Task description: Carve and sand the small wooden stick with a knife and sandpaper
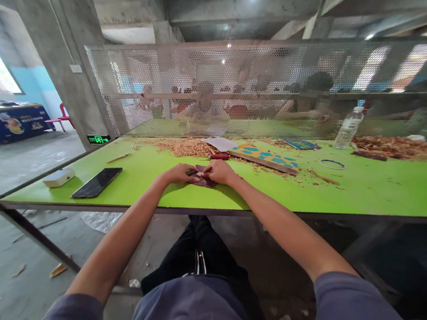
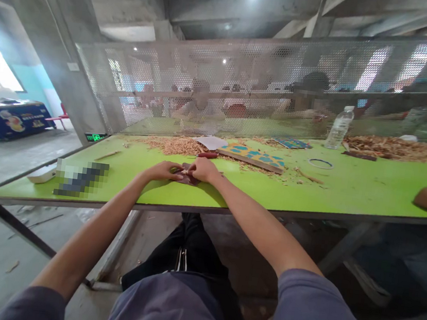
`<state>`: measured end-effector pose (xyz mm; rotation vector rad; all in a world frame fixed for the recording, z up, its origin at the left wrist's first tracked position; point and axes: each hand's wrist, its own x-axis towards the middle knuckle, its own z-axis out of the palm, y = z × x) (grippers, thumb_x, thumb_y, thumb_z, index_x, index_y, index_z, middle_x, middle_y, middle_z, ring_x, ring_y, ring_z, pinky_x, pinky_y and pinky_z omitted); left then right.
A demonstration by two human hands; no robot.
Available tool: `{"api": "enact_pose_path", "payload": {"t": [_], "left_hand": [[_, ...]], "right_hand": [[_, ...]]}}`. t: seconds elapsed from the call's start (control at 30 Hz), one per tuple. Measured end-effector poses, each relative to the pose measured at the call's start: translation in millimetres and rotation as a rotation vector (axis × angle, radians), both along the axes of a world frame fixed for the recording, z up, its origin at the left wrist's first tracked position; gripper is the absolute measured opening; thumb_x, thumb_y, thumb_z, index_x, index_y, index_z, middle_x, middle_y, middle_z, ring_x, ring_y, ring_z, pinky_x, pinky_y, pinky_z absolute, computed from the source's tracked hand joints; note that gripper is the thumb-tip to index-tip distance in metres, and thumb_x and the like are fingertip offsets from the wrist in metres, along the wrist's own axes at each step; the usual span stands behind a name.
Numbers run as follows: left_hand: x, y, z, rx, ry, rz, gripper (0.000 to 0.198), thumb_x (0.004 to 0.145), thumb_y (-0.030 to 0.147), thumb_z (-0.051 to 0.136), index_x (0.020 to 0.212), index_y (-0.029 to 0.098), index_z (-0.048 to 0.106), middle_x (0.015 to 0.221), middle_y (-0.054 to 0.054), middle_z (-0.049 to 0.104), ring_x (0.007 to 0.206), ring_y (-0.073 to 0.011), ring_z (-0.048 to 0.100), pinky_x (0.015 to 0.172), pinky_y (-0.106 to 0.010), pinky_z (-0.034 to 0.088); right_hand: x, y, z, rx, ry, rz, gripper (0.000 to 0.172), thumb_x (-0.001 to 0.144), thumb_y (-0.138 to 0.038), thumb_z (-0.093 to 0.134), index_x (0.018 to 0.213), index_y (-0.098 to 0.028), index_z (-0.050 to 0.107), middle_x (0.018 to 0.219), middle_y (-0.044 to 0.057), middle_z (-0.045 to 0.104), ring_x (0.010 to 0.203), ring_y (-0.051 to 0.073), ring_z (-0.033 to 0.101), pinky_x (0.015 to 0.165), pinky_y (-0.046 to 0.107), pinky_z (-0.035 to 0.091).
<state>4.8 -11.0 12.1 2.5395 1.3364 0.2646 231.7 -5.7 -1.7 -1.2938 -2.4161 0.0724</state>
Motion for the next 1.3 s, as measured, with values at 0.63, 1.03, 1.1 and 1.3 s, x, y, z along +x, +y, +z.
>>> {"api": "enact_pose_path", "payload": {"t": [0.63,1.03,1.1,1.3], "left_hand": [[-5.0,6.4,-6.5,0.008,-0.041,-0.003,0.066,0.081,0.059,0.07,0.133,0.018,0.069,0.134,-0.01,0.07,0.119,-0.0335,0.065,0.101,-0.036,0.047],[-3.0,6.0,-10.8,0.069,-0.044,-0.02,0.059,0.085,0.057,0.067,0.13,0.018,0.071,0.129,-0.01,0.073,0.113,-0.0314,0.068,0.097,-0.034,0.048],[-1.7,5.7,-11.8,0.086,-0.045,-0.016,0.056,0.087,0.056,0.064,0.128,0.018,0.072,0.128,-0.01,0.073,0.113,-0.0308,0.068,0.097,-0.034,0.048],[1.6,5.9,-14.5,0.14,-0.036,0.021,0.061,0.086,0.055,0.067,0.132,0.016,0.069,0.129,-0.012,0.072,0.114,-0.0325,0.067,0.098,-0.036,0.049]], "right_hand": [[-3.2,1.9,-0.7,-0.019,0.002,-0.029,0.033,0.091,-0.046,0.064,0.102,-0.024,0.085,0.09,0.008,0.08,0.08,0.019,0.07,0.068,0.025,0.043],[-7.1,-1.0,-2.1,-0.015,0.001,-0.068,0.036,0.093,-0.041,0.058,0.103,-0.018,0.084,0.092,0.012,0.08,0.082,0.021,0.07,0.069,0.025,0.043],[-7.6,-1.3,-2.1,-0.014,0.002,-0.068,0.034,0.091,-0.04,0.06,0.103,-0.019,0.084,0.093,0.011,0.08,0.083,0.021,0.07,0.07,0.025,0.043],[-7.1,-1.9,-0.7,-0.006,-0.004,-0.062,0.03,0.088,-0.036,0.061,0.098,-0.019,0.085,0.091,0.01,0.08,0.082,0.021,0.07,0.069,0.025,0.043]]}}
